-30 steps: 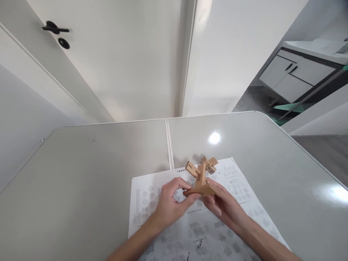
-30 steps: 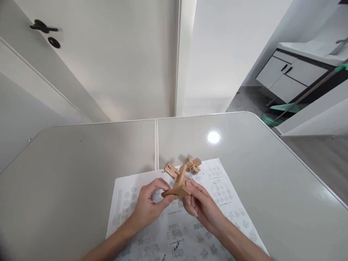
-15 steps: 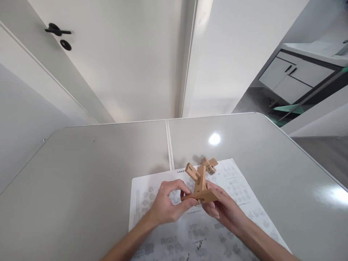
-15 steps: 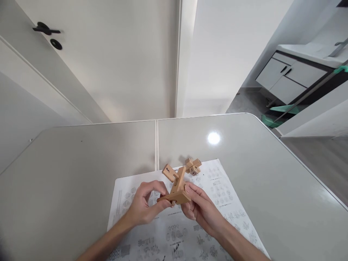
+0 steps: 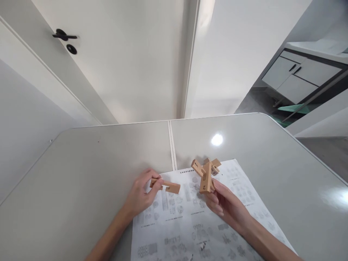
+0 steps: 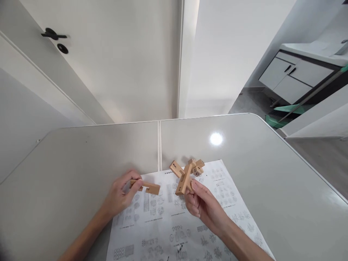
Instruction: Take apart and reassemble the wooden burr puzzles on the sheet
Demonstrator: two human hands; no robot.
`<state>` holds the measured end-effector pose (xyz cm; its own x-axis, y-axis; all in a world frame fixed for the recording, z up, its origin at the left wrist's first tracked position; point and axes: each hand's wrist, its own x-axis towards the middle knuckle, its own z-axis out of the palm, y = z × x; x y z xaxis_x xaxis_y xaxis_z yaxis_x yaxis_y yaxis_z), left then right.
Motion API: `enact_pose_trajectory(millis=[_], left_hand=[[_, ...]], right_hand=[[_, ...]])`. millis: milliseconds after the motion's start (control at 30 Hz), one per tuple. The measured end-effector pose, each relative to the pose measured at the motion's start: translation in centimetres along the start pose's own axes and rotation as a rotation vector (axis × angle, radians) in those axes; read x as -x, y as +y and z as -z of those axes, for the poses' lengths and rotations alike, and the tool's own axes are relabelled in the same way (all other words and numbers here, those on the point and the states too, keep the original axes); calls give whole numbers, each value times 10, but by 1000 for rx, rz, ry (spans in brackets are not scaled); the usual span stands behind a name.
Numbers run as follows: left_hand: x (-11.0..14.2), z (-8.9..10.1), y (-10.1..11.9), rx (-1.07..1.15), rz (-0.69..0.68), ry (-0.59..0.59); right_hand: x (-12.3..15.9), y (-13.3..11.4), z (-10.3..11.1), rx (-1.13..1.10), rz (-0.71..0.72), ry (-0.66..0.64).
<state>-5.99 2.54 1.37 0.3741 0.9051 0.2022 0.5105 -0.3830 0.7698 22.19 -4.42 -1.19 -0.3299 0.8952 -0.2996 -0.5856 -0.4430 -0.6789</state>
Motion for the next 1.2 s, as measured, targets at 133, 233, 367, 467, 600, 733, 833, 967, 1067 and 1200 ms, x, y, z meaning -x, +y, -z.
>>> enact_pose_trajectory(millis=[133, 233, 367, 467, 600, 733, 833, 967, 1067, 1200], left_hand=[[-1, 3, -12, -171, -140, -22], [0, 1, -16, -299, -190, -1], [2, 3, -20, -537, -264, 67], [2, 6, -23, -658, -342, 95], [3, 7, -23, -694, -404, 132], [3, 7, -20, -702, -418, 183], [3, 7, -20, -687, -400, 197], [6, -1, -14, -591, -333, 287], [12, -12, 1, -283, -137, 196], [21, -26, 22, 324, 137, -196]], right_hand=[[2, 1, -2, 19, -10, 3], [3, 3, 0, 30, -27, -9], [3, 7, 3, 40, -46, -23], [4, 8, 4, 48, -40, -35], [4, 8, 5, 86, -29, -58], [5, 8, 5, 106, -15, -79], [6, 7, 4, 128, -9, -94], [7, 6, 1, 223, -8, -131], [8, 8, 0, 325, 21, -168], [9, 10, 0, 442, 41, -224]])
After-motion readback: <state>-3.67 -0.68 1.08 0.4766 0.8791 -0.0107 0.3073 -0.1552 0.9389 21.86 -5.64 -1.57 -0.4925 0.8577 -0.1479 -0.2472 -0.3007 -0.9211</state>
